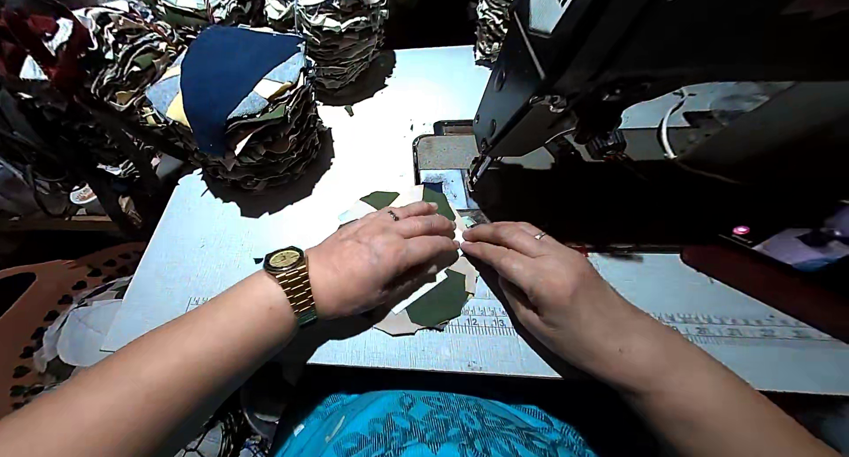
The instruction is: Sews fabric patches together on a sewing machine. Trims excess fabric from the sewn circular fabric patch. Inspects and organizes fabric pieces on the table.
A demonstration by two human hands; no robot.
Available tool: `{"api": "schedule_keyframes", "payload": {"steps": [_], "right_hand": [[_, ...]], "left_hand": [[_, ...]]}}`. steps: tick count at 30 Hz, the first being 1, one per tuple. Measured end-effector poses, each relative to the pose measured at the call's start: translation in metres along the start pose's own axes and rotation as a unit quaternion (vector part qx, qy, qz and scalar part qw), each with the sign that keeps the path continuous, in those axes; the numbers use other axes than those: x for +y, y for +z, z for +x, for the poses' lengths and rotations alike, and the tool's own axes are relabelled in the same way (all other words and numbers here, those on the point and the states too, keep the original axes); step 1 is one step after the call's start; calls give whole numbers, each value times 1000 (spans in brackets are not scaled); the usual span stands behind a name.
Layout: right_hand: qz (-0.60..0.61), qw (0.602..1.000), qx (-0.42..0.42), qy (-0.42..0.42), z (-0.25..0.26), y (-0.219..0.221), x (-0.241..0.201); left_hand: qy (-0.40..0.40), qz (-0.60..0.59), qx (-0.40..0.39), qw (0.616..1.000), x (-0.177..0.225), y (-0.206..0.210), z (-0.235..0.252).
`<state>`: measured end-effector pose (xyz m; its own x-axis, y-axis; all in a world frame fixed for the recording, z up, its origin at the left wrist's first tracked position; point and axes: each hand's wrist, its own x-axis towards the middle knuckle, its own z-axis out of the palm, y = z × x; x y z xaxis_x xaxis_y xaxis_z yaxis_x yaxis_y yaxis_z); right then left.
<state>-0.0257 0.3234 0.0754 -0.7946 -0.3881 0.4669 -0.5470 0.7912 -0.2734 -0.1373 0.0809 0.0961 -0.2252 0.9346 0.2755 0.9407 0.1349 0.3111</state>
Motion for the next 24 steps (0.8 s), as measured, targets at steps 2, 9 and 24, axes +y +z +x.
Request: {"api": "schedule_keyframes", "payload": {"steps": [2,9,24], "right_hand": [[-10,1000,1,-4,0,1,1],[-24,999,-24,-34,7,-5,20],[-3,999,-1,-36,20,-6,60]], "left_hand": [[9,3,-4,1000,-7,10,0],[-17,19,-12,1000,-10,15,12],[5,26,0,1000,-38,11,51]]}}
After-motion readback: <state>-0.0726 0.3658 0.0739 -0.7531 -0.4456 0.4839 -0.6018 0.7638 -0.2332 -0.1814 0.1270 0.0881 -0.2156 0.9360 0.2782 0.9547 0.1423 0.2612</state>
